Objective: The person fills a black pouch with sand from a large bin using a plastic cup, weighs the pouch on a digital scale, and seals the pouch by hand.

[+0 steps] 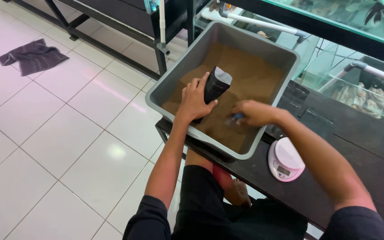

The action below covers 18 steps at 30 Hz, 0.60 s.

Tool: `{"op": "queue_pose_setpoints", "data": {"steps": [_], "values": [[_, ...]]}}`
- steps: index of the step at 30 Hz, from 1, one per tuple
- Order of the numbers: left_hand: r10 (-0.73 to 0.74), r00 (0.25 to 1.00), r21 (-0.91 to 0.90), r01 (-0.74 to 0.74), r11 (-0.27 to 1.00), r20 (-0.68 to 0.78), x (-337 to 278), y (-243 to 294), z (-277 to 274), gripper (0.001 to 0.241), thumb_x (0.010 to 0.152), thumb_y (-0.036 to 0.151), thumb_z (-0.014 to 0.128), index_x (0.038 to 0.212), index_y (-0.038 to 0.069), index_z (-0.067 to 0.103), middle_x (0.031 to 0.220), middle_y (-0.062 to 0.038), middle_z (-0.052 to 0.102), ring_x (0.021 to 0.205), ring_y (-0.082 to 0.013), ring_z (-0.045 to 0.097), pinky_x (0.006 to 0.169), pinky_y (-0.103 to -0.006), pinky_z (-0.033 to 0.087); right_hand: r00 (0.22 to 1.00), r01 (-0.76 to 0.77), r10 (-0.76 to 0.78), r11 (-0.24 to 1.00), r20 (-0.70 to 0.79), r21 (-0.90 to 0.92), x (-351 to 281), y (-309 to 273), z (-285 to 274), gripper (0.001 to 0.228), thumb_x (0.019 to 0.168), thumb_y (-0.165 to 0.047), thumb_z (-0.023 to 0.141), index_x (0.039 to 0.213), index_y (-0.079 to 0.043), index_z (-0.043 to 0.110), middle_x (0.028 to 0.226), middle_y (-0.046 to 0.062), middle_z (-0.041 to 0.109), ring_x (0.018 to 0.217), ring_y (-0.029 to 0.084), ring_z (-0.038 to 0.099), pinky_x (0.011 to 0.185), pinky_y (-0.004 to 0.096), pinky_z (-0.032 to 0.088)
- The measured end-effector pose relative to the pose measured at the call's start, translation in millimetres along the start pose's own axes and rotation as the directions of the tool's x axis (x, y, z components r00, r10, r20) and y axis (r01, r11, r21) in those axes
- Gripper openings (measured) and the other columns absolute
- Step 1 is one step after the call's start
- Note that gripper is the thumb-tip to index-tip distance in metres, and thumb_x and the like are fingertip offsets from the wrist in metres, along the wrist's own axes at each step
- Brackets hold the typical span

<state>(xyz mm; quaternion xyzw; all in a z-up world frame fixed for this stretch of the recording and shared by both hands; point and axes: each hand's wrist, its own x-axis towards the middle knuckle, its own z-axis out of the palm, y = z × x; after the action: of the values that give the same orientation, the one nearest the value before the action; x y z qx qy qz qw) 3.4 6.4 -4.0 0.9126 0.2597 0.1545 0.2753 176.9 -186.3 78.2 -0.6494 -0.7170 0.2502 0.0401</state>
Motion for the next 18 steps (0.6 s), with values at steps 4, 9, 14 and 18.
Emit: {"op": "queue_pose_setpoints", "data": {"steps": [4, 9, 14, 18], "values": [[0.013, 1.000, -0.021, -0.014, 1.000, -0.020, -3, 3, -1, 0.109, 0.091, 0.049, 0.084, 0.179, 0.022, 0.026, 0.152, -0.015, 0.051, 0.145, -0.0432, 0.052, 0.127, -0.0615, 0.033, 0.994, -0.059, 0.047, 0.991, -0.099, -0.120, -25, 31, -28, 0.045, 0.091, -0.018, 0.078, 0.130, 0.005, 0.075, 0.121, 0.036, 0.075, 0.121, 0.059, 0.068, 0.106, 0.065, 0.054], [0.029, 0.999, -0.019, -0.029, 0.999, -0.031, -3, 3, 0, 0.108, 0.089, 0.048, 0.085, 0.178, 0.021, 0.030, 0.149, -0.015, 0.053, 0.144, -0.0439, 0.054, 0.125, -0.0629, 0.034, 0.837, -0.268, 0.191, 0.960, -0.512, -0.081, -47, 60, -62, 0.053, 0.101, -0.015, 0.075, 0.154, -0.010, 0.070, 0.136, 0.019, 0.071, 0.129, 0.042, 0.067, 0.108, 0.052, 0.052], [0.045, 0.999, -0.010, -0.045, 0.999, -0.025, -4, 3, 1, 0.108, 0.088, 0.049, 0.086, 0.177, 0.020, 0.032, 0.148, -0.014, 0.055, 0.143, -0.0432, 0.054, 0.125, -0.0627, 0.034, 0.716, -0.250, -0.065, 0.905, -0.695, -0.343, -32, 58, -61, 0.056, 0.098, -0.018, 0.082, 0.154, -0.013, 0.071, 0.141, 0.015, 0.066, 0.130, 0.043, 0.064, 0.108, 0.050, 0.053], [0.060, 0.998, -0.019, -0.060, 0.998, -0.029, -5, 6, -2, 0.108, 0.087, 0.049, 0.085, 0.177, 0.019, 0.033, 0.148, -0.016, 0.056, 0.142, -0.0444, 0.055, 0.124, -0.0635, 0.035, 0.621, -0.286, -0.423, 0.662, -0.660, -0.693, -6, 22, -50, 0.036, 0.104, -0.013, 0.073, 0.140, -0.015, 0.080, 0.129, 0.009, 0.072, 0.115, 0.029, 0.067, 0.101, 0.037, 0.056]]}}
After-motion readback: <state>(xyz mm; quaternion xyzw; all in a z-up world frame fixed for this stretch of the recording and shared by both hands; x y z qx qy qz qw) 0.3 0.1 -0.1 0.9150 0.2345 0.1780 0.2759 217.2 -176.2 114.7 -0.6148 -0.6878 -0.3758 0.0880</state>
